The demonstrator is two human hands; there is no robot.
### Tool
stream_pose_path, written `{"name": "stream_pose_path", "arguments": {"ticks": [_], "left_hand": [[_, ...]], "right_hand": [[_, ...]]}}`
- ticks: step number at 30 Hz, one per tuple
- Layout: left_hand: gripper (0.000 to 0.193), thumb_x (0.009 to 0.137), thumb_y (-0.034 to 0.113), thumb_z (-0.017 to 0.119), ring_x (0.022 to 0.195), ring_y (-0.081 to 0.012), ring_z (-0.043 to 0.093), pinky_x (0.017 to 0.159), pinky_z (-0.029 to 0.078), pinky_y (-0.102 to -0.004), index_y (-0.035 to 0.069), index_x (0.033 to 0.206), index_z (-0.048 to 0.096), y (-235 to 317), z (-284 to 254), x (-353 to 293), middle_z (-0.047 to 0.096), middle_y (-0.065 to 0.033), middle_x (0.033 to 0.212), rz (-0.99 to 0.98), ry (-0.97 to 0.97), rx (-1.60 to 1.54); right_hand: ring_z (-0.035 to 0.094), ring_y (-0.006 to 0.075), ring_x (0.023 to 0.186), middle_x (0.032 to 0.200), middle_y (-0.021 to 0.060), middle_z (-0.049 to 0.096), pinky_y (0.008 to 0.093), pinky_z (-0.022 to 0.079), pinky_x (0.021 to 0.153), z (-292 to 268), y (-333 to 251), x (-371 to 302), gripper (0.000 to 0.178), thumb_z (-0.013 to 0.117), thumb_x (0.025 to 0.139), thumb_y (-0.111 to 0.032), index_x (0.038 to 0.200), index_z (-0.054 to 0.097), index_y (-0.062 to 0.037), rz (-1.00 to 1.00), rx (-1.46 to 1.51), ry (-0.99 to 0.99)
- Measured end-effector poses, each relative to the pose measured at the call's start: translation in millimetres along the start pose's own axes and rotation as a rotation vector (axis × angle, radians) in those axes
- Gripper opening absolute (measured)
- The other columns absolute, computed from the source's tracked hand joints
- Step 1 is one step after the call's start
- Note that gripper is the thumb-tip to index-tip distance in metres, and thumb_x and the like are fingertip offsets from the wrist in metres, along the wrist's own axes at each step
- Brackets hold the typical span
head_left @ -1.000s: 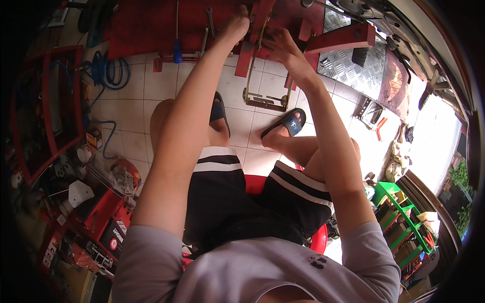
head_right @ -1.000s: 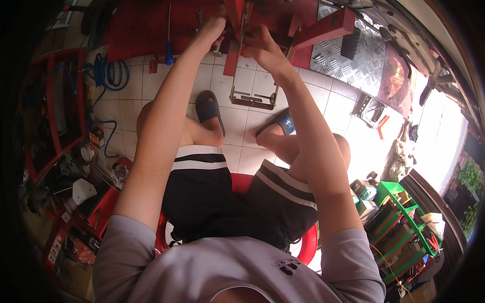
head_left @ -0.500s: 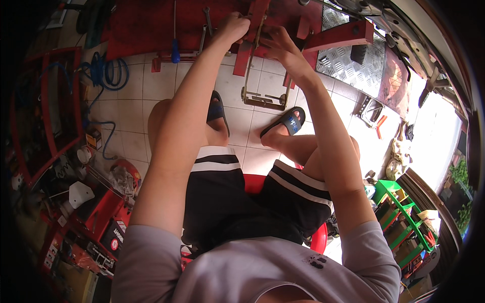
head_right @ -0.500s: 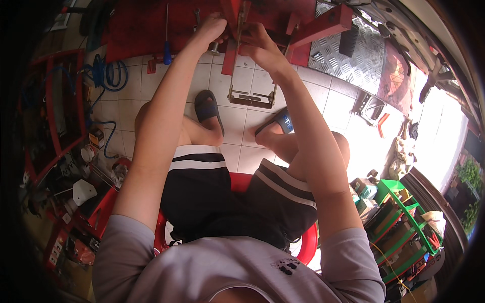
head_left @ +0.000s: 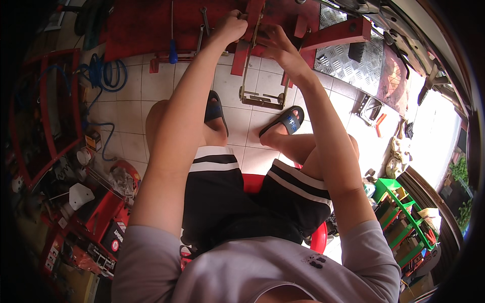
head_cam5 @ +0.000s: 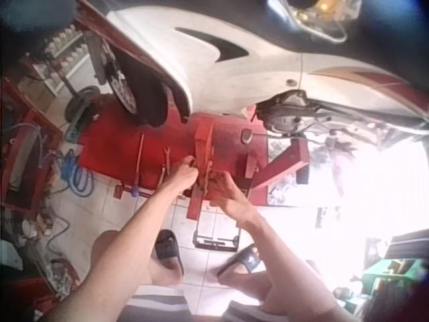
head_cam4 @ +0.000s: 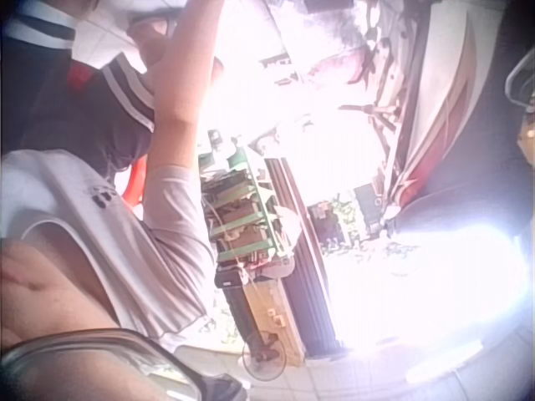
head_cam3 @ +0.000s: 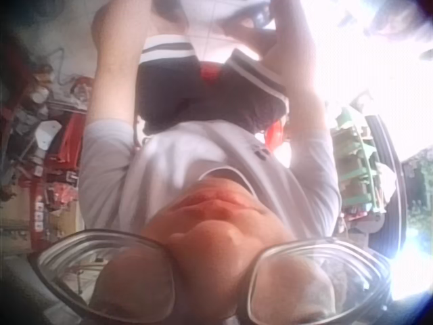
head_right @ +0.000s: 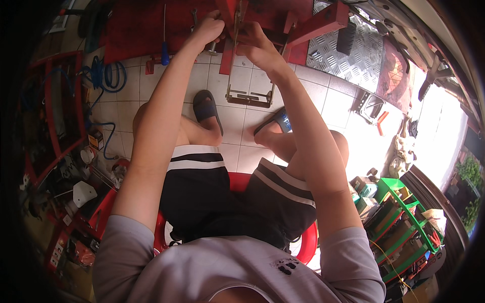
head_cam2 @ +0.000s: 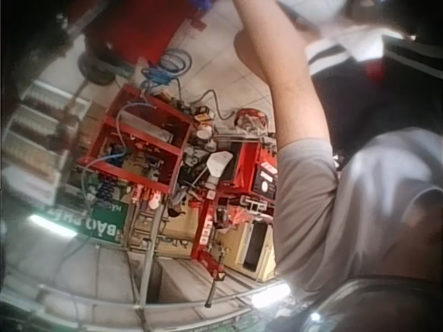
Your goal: The person sits on a stool and assembles a metal mechanism, likely a bicycle brake assembly. They attach a curved metal arm to a central bracket, insert a bolt, and tighten it using a wrench. The person then attaches a rubber brake pad to the arm and secures it.
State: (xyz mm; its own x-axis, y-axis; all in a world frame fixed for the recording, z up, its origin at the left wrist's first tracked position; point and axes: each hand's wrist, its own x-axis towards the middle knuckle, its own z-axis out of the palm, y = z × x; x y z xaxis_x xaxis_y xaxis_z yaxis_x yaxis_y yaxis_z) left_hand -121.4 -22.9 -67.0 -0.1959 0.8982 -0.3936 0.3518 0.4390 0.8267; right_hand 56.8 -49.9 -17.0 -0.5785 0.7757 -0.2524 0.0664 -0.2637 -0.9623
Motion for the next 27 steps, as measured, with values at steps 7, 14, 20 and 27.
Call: {"name": "stream_pose_path", "arguments": {"ticks": [7, 14, 20, 27], "left_hand": [[0.025, 0.088, 0.026, 0.047, 0.049, -0.0176, 0.055, 0.046, 0.043, -0.0333, 0.003, 0.088, 0.056, -1.9, -4.1, -0.5, 0.058, -0.0077, 0.059, -0.001, -0.058, -0.074], [0.024, 0.088, 0.026, 0.047, 0.049, -0.0176, 0.054, 0.045, 0.041, -0.0334, 0.005, 0.091, 0.058, -11.5, -4.7, 9.2, 0.058, -0.0070, 0.059, 0.042, -0.033, 0.013], [0.027, 0.083, 0.027, 0.052, 0.061, -0.0229, 0.061, 0.056, 0.046, -0.0356, 0.006, 0.096, 0.060, -1.7, -4.7, 7.7, 0.063, -0.0104, 0.068, 0.004, -0.067, 0.095], [0.031, 0.086, 0.033, 0.050, 0.086, -0.0417, 0.060, 0.075, 0.048, -0.0443, 0.006, 0.095, 0.062, -24.6, 2.5, 18.1, 0.065, -0.0188, 0.088, 0.128, 0.054, 0.200]], "right_hand": [[0.043, 0.0266, 0.127, 0.136, 0.0120, 0.043, 0.0367, 0.039, 0.096, 0.1, -1.1, 1.7, 0.062, 0.053, 0.074, -0.006, 0.133, 0.032, -0.0065, 0.019, -0.018, -0.014], [0.041, 0.0259, 0.129, 0.143, 0.0107, 0.035, 0.0367, 0.038, 0.096, 2.8, -7.8, -0.5, 0.067, 0.049, 0.074, -0.004, 0.137, 0.028, -0.0104, 0.042, -0.045, -0.024], [0.042, 0.0264, 0.128, 0.143, 0.0112, 0.036, 0.0366, 0.039, 0.096, -0.2, -5.7, -1.2, 0.069, 0.049, 0.073, -0.004, 0.138, 0.028, -0.0114, 0.037, -0.032, 0.002], [0.050, 0.0234, 0.117, 0.130, 0.0124, 0.050, 0.0343, 0.042, 0.095, -0.5, -2.5, -0.4, 0.061, 0.058, 0.074, -0.008, 0.131, 0.037, -0.0038, 0.033, -0.001, 0.088]]}}
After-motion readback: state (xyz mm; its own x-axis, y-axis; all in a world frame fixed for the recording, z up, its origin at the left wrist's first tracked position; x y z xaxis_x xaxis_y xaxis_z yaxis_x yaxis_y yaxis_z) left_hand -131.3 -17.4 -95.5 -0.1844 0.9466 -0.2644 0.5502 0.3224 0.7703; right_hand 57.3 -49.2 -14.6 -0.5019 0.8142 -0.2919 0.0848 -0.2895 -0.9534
